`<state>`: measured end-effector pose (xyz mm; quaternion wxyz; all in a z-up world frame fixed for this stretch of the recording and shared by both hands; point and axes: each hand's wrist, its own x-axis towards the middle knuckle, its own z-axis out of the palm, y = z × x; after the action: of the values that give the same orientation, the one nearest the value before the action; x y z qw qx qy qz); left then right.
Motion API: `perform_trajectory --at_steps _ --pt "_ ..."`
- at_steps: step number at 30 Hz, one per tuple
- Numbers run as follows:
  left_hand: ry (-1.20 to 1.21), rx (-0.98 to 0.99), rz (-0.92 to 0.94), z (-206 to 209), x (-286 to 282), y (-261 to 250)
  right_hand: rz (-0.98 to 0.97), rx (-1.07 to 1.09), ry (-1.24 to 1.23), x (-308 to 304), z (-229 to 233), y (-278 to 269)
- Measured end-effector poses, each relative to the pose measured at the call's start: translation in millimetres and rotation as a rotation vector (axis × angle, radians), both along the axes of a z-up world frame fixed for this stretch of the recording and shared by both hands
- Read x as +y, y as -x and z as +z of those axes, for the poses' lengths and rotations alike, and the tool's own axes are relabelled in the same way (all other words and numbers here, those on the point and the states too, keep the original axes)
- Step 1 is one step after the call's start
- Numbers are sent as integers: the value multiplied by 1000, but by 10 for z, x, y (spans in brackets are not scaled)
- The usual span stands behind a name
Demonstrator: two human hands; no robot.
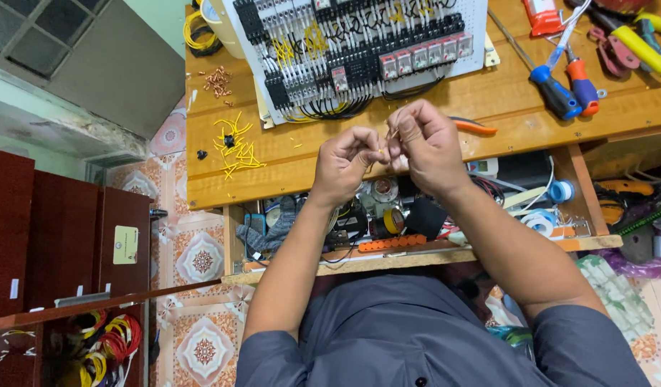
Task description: Wiring an electrical control panel by stripping wires and inserting them into terminals
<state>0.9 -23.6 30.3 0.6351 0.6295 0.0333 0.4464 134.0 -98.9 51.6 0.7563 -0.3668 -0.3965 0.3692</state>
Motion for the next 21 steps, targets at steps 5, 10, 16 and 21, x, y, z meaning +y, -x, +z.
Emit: perform_trajectory --at_steps 5,10,16,21 --pt "74 -88 35 126 -128 -5 4 -25 -48 -68 54 -7" --pt "57 -91 60 84 -136 30 19 15 -81 -106 100 58" --pt "14 -110 54 86 -148 51 38 -19 -120 -122 144 39" --pt "199 -146 -2 2 -144 61 124 -33 -139 -163 126 15"
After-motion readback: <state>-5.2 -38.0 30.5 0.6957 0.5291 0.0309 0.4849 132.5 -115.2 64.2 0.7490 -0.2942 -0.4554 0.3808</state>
